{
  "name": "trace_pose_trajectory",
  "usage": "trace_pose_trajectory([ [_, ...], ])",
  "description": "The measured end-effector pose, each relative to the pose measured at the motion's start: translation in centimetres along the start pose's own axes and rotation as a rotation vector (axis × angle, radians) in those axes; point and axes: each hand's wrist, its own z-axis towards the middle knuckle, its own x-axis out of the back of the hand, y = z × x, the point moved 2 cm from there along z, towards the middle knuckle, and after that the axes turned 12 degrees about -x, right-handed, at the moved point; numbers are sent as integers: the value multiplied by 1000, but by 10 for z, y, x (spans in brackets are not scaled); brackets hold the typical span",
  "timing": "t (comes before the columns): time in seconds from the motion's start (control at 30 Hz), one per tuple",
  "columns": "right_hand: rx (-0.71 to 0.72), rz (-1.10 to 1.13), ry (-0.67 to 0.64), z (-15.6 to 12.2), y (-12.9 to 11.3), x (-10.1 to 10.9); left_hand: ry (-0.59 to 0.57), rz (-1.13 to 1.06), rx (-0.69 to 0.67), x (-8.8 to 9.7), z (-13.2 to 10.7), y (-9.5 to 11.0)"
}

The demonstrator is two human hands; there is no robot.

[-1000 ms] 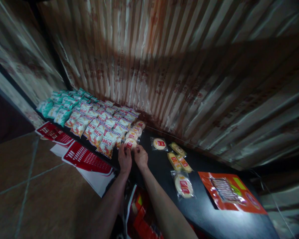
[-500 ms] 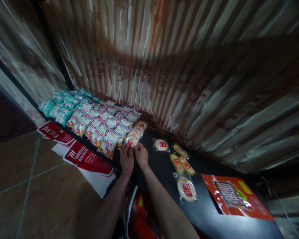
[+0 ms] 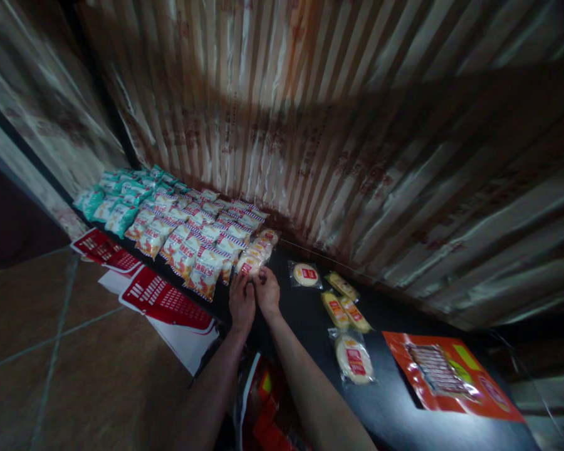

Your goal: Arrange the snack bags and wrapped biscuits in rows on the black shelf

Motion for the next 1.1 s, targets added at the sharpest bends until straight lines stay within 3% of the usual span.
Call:
trace_pose_trajectory([
  [0.33,12,95,-6,-4,-4,2,35,-23,5,-2,-1,-1],
  [0.57,43,93,54,-9,-1,3,55,13,-70,-3,-1,-2],
  [1.1,72,57,-35,-12,7,2,90,31,-101,-6,-1,-4],
])
